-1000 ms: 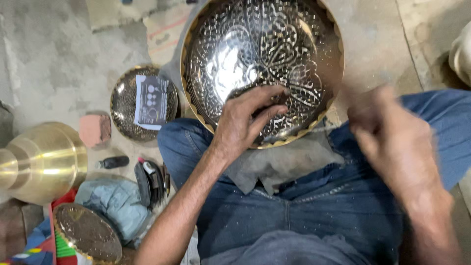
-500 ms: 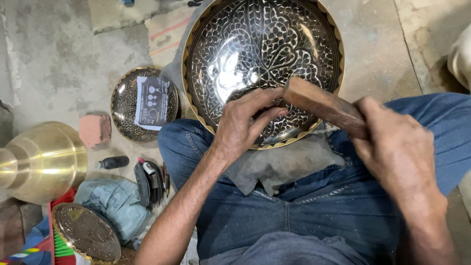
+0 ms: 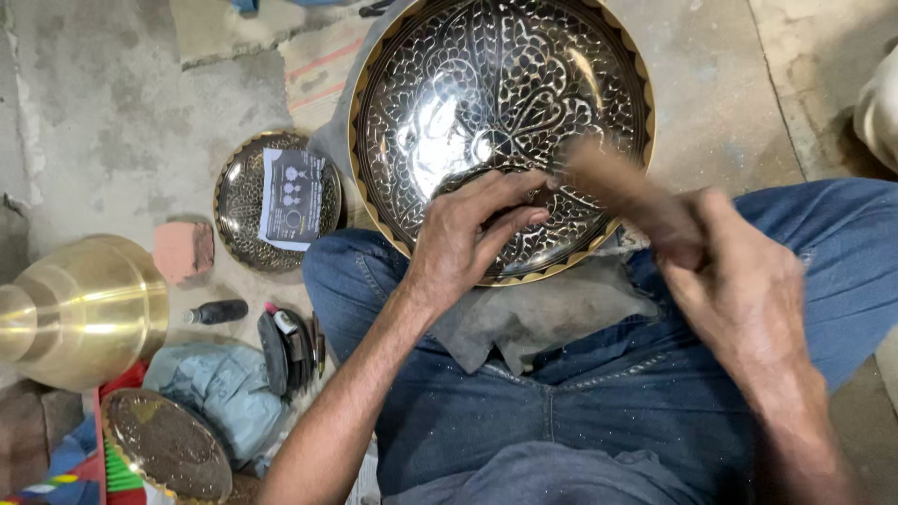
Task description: The person sits on the floor and uses a wooden mallet to hammer a metal plate, creating a decorative pattern. The plate is held steady with the left hand while the right hand repeatedly strikes the surface.
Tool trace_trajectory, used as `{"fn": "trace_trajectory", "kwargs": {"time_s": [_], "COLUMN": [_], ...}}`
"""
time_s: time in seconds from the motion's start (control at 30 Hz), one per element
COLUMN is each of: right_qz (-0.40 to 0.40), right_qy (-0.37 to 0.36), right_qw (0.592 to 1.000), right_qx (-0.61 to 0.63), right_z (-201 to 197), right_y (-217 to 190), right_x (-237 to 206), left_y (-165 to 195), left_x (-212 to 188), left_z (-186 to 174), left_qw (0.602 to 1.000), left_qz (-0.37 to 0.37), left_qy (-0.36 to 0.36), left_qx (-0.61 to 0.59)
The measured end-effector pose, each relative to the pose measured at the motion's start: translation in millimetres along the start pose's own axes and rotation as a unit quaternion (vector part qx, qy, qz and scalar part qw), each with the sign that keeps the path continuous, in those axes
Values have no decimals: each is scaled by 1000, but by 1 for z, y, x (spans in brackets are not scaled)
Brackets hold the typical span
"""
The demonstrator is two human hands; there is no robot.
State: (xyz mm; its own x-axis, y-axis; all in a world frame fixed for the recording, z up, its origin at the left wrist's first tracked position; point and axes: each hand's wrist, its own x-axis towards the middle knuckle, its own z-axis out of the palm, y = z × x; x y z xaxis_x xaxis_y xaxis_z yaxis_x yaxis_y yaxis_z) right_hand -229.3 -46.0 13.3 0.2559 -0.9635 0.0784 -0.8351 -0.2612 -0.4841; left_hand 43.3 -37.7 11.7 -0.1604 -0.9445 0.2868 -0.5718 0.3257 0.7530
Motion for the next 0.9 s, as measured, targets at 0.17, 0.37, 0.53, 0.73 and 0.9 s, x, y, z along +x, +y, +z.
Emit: {"fn": "trace_trajectory", "kwargs": {"time_s": [0.17, 0.37, 0.53, 0.73, 0.9], "right_qz": [-55, -36, 79, 62, 95], "right_qy": [45, 22, -16, 7, 17], "right_qw": [997, 999, 995, 996, 989], "right_qx": [-1, 13, 51, 65, 109], "right_z": [1, -3, -4, -1, 3], "right_y": [-4, -13, -20, -19, -15], "right_x": [-5, -4, -1, -4, -4], "left_y": [-3, -7, -7, -4, -6], "left_x": [-1, -1, -1, -3, -2], "left_z": [1, 5, 5, 2, 3], "left_qw": [1000, 1000, 1000, 999, 1000], "left_qz": [7, 9, 4, -9, 7], "left_qy": [4, -3, -9, -12, -14], "left_qx": [-1, 16, 21, 33, 25]}}
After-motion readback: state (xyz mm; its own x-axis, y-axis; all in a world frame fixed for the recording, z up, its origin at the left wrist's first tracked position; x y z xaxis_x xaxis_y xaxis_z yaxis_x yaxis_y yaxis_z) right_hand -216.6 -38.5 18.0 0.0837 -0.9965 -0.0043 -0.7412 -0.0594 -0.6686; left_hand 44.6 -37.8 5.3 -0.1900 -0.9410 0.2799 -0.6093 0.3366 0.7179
